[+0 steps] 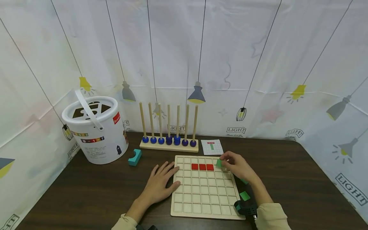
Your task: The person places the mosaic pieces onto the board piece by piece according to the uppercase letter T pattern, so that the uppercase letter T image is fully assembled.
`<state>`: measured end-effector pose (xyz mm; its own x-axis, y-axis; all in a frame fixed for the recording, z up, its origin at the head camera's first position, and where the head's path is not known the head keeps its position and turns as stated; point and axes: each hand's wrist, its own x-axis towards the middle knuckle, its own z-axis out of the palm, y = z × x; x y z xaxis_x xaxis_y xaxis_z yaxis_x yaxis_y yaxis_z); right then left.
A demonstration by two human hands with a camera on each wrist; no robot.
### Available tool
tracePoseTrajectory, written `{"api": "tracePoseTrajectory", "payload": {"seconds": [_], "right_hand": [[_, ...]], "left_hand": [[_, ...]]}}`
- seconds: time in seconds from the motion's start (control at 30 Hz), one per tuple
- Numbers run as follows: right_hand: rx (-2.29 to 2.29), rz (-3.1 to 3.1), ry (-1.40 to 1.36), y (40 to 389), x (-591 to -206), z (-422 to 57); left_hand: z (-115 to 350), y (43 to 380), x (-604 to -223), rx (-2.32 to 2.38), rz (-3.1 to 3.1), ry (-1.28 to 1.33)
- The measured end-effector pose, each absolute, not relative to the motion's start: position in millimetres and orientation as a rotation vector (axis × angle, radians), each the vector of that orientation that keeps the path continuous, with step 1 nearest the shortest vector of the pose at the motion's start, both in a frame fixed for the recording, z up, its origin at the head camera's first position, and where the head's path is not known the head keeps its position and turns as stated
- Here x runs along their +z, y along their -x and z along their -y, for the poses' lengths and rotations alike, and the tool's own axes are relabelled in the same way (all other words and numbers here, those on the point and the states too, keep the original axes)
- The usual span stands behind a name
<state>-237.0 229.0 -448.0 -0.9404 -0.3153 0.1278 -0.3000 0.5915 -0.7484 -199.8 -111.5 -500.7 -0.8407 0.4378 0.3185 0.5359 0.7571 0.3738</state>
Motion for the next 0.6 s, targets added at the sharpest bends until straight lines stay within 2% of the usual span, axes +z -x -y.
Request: {"api": "tracePoseTrajectory", "payload": {"seconds": [0.6], "right_hand": [[-1.3, -2.667, 0.711, 233, -441, -195]], "left_hand": [[111, 199, -501, -0.681, 2.728, 0.768]]}}
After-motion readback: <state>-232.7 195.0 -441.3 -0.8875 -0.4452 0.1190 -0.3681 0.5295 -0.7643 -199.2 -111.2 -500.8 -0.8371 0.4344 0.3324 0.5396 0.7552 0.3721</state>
